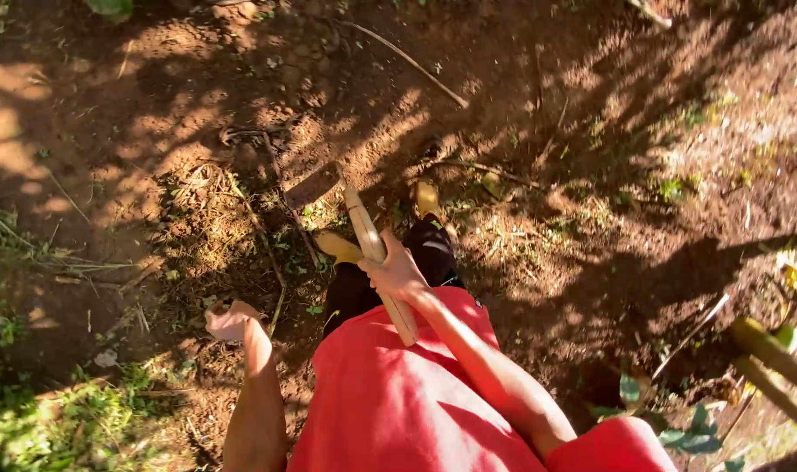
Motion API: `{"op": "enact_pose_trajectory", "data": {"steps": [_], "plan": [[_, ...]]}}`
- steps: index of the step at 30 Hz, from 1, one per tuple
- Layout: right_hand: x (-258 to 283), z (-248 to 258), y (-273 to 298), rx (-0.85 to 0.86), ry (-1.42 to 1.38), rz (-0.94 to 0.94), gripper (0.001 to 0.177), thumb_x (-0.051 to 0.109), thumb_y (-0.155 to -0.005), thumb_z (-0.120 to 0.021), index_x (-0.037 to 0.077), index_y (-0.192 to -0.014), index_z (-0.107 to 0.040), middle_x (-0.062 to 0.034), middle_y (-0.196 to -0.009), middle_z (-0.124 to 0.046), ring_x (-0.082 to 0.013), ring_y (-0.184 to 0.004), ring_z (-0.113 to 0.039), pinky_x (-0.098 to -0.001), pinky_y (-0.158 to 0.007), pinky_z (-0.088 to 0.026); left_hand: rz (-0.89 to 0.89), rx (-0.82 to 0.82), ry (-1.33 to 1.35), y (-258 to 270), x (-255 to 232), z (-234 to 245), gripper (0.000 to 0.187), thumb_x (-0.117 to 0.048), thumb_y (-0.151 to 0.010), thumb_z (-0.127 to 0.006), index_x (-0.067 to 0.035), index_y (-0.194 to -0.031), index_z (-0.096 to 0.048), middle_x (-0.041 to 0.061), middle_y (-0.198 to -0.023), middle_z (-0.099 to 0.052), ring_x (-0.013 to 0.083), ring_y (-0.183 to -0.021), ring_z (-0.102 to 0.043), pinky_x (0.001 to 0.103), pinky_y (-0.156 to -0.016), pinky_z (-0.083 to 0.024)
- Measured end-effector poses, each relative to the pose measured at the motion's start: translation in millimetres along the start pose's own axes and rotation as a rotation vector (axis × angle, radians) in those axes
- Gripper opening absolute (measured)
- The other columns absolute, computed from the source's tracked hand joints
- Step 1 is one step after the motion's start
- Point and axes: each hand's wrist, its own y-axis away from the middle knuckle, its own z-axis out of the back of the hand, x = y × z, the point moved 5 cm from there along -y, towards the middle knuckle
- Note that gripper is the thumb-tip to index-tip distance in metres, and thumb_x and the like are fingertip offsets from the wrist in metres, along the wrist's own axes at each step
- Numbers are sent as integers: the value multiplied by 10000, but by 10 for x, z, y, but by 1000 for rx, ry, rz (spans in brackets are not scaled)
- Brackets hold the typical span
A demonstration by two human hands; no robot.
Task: The person uses a hoe to loosen the soil around small plants and then pulls out weeds by hand. They repeat this process in different spots within the garden bed.
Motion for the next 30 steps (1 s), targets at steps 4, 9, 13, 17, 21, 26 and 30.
{"op": "enact_pose_trajectory", "data": {"steps": [4, 9, 13, 17, 21, 26, 30], "plan": [[-5, 270, 51, -20, -17, -32, 625, 174, -856, -668, -95, -1357, -411, -158, -660, -666, -197, -477, -676, -312, -399, -600, -240, -192, -1051, -392, 18, -398, 741, -665, -950, -441, 28, -1014, -697, 92, -697, -608, 243, -663, -659, 304, -578, -567], [-258, 570, -61, -72, -102, -42, 584, 149, -807, -674, -41, -1317, -462, -148, -653, -669, -196, -466, -676, -286, -405, -603, 315, -734, -1289, -600, 177, -789, 264, -198, -988, -565, -31, -819, -681, 61, -704, -577, 244, -578, -567, 447, -638, -409], [-172, 1129, 16, -86, -258, -3, 608, 153, -870, -701, -131, -1337, -434, -190, -677, -652, -231, -530, -685, -316, -435, -608, 765, -402, -1628, -805, 783, -1107, 263, -36, -915, -639, 31, -1168, -614, 174, -1000, -670, 316, -893, -707, 444, -767, -612], [-574, 1898, -139, -199, -386, 1, 460, 145, -838, -722, -61, -1203, -532, -176, -650, -657, -228, -495, -672, -318, -408, -592, 943, -98, -1859, -894, 1275, -1339, 394, -361, -819, -708, -288, -1206, -730, 163, -1088, -704, 356, -1059, -678, 445, -876, -573], [-493, 2565, -300, -224, -511, 3, 415, 164, -856, -726, -37, -1169, -543, -159, -666, -661, -222, -508, -674, -330, -440, -608, 887, -111, -1565, -829, 1981, -2195, 317, -219, -990, -581, -98, -1259, -695, 218, -990, -671, 334, -852, -686, 437, -625, -608], [-2030, 3110, -1358, -339, -865, -120, 617, 236, -917, -749, -7, -1371, -410, -114, -754, -652, -212, -629, -691, -361, -574, -639, 1042, -78, -1052, -614, 2952, -3565, 274, -139, -945, -676, -97, -1207, -609, 166, -988, -656, 340, -800, -738, 477, -648, -614], [-1885, 4302, -840, -478, -1111, -242, 272, 224, -902, -721, 36, -1086, -653, -64, -734, -652, -163, -605, -647, -314, -576, -598, 1018, 186, -1114, -521, 3855, -4581, 348, -137, -946, -696, -66, -1269, -591, 191, -1006, -672, 300, -814, -731, 389, -649, -582]]}}
